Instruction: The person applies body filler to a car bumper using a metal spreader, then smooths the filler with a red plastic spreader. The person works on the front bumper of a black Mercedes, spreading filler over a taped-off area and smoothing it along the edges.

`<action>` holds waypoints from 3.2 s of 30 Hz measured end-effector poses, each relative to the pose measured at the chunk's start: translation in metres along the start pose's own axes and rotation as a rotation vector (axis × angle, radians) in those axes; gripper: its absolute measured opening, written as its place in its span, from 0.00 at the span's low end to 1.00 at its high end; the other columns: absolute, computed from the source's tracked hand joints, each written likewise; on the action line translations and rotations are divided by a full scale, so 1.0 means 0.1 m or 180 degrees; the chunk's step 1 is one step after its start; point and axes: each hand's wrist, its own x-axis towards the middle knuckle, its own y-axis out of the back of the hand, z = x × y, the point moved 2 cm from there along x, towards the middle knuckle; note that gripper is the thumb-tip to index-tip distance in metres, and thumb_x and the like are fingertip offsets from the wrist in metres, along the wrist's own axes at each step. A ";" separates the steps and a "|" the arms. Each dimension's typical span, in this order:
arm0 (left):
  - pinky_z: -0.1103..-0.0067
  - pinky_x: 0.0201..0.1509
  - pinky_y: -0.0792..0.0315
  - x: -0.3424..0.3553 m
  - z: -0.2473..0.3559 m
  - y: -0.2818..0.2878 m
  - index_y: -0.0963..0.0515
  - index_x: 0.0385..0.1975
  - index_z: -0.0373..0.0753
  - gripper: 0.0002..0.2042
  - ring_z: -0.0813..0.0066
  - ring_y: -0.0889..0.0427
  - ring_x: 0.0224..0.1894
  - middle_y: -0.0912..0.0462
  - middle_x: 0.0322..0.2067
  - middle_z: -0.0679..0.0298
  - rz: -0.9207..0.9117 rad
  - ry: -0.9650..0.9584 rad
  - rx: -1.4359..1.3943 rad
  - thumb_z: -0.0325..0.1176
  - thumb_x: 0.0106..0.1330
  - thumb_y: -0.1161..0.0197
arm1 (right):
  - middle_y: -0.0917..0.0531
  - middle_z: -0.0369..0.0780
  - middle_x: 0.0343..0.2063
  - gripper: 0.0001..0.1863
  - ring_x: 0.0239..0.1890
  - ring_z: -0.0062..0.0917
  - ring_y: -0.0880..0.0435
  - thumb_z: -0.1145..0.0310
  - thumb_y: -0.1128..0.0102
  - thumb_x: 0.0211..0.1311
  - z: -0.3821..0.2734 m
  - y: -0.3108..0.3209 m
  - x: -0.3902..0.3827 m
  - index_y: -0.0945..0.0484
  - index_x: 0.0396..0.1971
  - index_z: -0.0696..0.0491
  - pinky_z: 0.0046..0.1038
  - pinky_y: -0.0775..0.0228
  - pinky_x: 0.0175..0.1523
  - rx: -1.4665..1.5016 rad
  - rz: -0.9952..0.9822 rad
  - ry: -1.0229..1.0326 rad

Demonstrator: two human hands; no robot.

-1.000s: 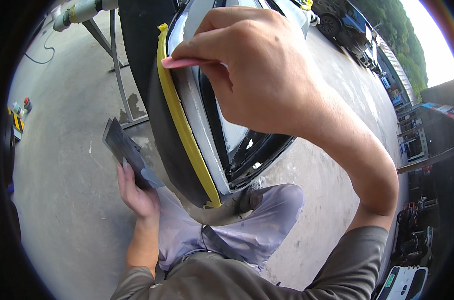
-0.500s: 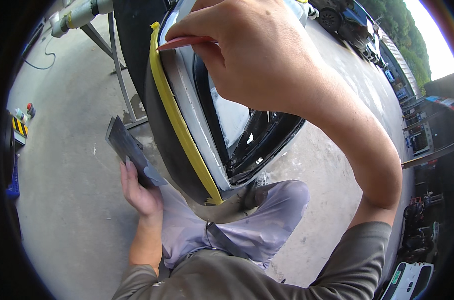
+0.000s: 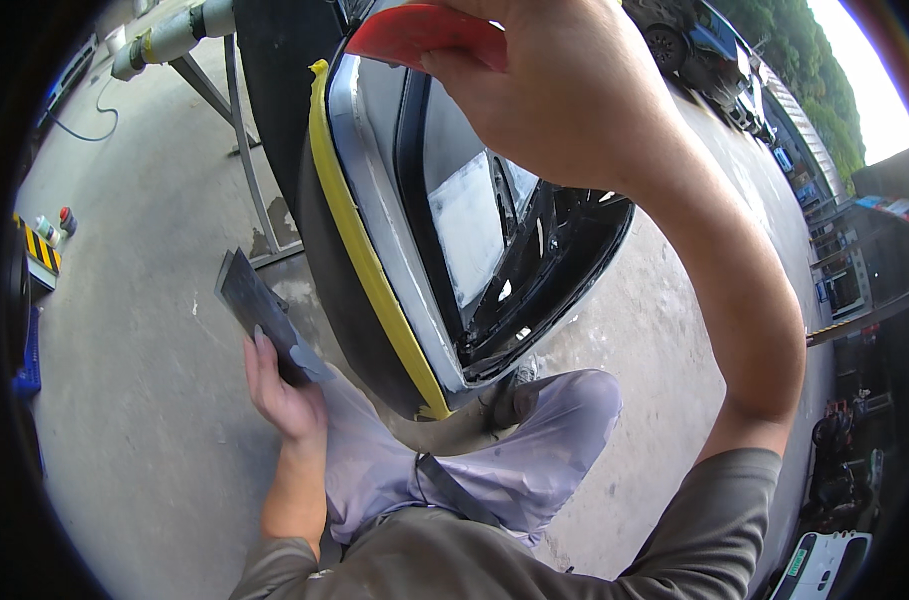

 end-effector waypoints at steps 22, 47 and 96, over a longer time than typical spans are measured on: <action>0.77 0.58 0.30 -0.05 -0.06 0.04 0.27 0.56 0.32 0.14 0.74 0.22 0.52 0.20 0.50 0.59 0.0539 0.0065 0.0045 0.34 0.80 0.51 | 0.13 0.45 0.33 0.13 0.39 0.39 0.14 0.76 0.42 0.64 0.09 -0.03 0.30 0.11 0.43 0.51 0.36 0.21 0.46 0.0248 -0.0427 0.0181; 0.78 0.62 0.32 0.00 -0.04 0.13 0.31 0.63 0.31 0.18 0.75 0.24 0.56 0.22 0.56 0.59 0.0133 0.0149 0.0106 0.35 0.81 0.52 | 0.15 0.41 0.31 0.22 0.33 0.27 0.15 0.81 0.31 0.40 -0.35 -0.16 -0.83 0.10 0.41 0.51 0.26 0.20 0.33 0.0419 -0.0313 0.0895; 0.81 0.32 0.46 -0.81 0.61 -1.19 0.38 0.41 0.41 0.13 0.82 0.40 0.24 0.32 0.20 0.70 -0.1323 -0.0431 0.0994 0.45 0.82 0.54 | 0.15 0.40 0.31 0.25 0.28 0.26 0.15 0.82 0.30 0.40 -1.29 -0.12 -2.26 0.11 0.45 0.56 0.25 0.23 0.30 0.3066 0.0964 -0.1592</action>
